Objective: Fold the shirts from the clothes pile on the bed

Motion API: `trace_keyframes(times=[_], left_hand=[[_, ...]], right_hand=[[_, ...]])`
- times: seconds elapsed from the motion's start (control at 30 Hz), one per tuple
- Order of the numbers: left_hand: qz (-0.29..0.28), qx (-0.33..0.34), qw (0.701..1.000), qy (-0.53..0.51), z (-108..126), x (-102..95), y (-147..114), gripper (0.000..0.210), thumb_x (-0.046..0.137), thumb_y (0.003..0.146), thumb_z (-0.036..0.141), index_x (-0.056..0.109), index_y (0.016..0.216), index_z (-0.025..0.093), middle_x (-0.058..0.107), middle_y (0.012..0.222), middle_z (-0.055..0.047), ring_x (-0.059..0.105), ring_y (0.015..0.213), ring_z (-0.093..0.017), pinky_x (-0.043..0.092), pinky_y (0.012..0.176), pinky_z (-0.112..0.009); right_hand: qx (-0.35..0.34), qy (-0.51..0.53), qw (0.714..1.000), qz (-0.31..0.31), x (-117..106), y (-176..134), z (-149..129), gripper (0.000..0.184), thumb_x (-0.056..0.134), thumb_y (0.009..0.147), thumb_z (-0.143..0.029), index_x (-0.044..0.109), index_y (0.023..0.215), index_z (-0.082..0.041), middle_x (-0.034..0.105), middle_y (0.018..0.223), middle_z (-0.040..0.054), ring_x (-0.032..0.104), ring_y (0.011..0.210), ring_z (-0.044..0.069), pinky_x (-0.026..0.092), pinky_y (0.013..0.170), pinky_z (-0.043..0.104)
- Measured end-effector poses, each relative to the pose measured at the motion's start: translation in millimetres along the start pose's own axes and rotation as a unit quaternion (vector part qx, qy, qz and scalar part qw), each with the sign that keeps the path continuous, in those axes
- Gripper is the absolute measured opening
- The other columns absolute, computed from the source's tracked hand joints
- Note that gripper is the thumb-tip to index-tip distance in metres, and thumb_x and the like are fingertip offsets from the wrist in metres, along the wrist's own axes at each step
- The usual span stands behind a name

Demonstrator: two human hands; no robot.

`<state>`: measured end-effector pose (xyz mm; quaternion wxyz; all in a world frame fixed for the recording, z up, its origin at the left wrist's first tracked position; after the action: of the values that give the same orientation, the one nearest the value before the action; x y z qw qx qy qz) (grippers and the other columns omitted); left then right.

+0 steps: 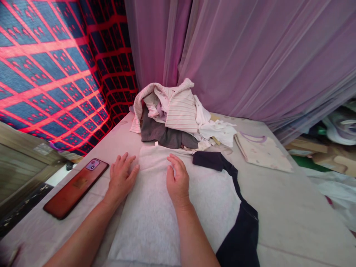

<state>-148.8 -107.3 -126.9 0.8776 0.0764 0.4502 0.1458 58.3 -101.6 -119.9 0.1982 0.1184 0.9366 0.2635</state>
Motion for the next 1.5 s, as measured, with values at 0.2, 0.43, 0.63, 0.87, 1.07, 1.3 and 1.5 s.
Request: trace_keyframes(times=[0.2,0.43,0.63,0.87,1.07,1.3,1.5], left_hand=[[-0.087,-0.004,0.990,0.114,7.6,6.9,1.2,0.043,0.050,0.086,0.041,0.055,0.124,0.021,0.044,0.143,-0.011,0.027,0.138,-0.033,0.015,0.110,-0.060],[-0.095,-0.004,0.990,0.101,7.6,7.7,3.7,0.024,0.054,0.082,0.039,0.061,0.098,0.022,0.047,0.141,-0.010,0.028,0.137,-0.033,0.014,0.107,-0.063],[-0.058,0.011,0.998,0.009,-2.6,9.2,7.5,0.018,0.048,0.084,0.038,0.059,0.089,0.024,0.068,0.106,-0.002,0.053,0.115,-0.026,0.017,0.108,-0.059],[-0.057,-0.016,0.993,-0.101,-15.0,13.4,11.8,0.034,0.043,0.085,0.044,0.059,0.108,0.024,0.070,0.083,0.000,0.064,0.084,-0.019,0.046,0.086,-0.034],[-0.098,-0.100,0.988,-0.068,-9.0,6.4,31.3,0.069,0.048,0.081,0.050,0.034,0.142,0.019,0.071,0.101,-0.008,0.065,0.096,-0.025,0.046,0.084,-0.038],[-0.166,-0.077,0.975,-0.124,2.9,16.4,84.9,0.051,0.063,0.068,0.046,0.067,0.111,0.020,0.069,0.078,-0.003,0.064,0.074,-0.020,0.046,0.066,-0.028],[-0.032,0.006,0.982,-0.183,19.2,4.4,93.7,0.041,0.053,0.074,0.041,0.069,0.105,0.019,0.058,0.060,0.004,0.049,0.052,-0.011,0.040,0.053,-0.022]], right_hand=[[0.044,-0.025,0.999,-0.007,2.4,-1.1,2.4,0.023,0.046,0.082,-0.017,0.067,0.092,-0.020,0.071,0.091,0.0041,0.065,0.087,0.015,0.052,0.081,0.028],[0.060,-0.047,0.996,-0.046,7.3,1.3,1.4,0.025,0.045,0.079,-0.016,0.068,0.087,-0.021,0.071,0.087,0.0031,0.064,0.084,0.016,0.050,0.080,0.027],[0.067,-0.071,0.994,-0.055,12.3,-0.3,4.4,0.026,0.044,0.078,-0.014,0.068,0.085,-0.021,0.071,0.086,0.0025,0.064,0.084,0.016,0.048,0.080,0.027],[0.093,-0.205,0.969,-0.102,-12.4,24.3,7.6,0.033,0.046,0.080,-0.016,0.065,0.106,-0.022,0.068,0.107,0.0049,0.061,0.096,0.018,0.046,0.087,0.029],[0.172,-0.440,0.865,-0.167,-101.0,60.4,39.8,0.067,0.065,0.073,-0.035,0.044,0.136,-0.025,0.036,0.146,0.0124,0.034,0.132,0.031,0.035,0.100,0.048],[0.140,-0.468,0.834,-0.254,-131.4,60.7,61.9,0.032,0.045,0.089,-0.031,0.065,0.114,-0.029,0.061,0.124,0.0047,0.054,0.114,0.022,0.041,0.093,0.034],[0.199,-0.452,0.852,-0.173,-161.6,99.0,40.7,0.030,0.044,0.088,-0.032,0.070,0.101,-0.024,0.072,0.083,0.0034,0.065,0.084,0.018,0.045,0.073,0.026]])
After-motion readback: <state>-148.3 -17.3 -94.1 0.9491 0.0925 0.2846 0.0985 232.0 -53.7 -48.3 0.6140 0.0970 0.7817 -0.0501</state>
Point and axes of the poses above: each hand's wrist, its own y-axis towards the middle knuckle, its own x-axis out of the palm, z = x × y, the point moved 5 cm from there along y, towards the middle knuckle
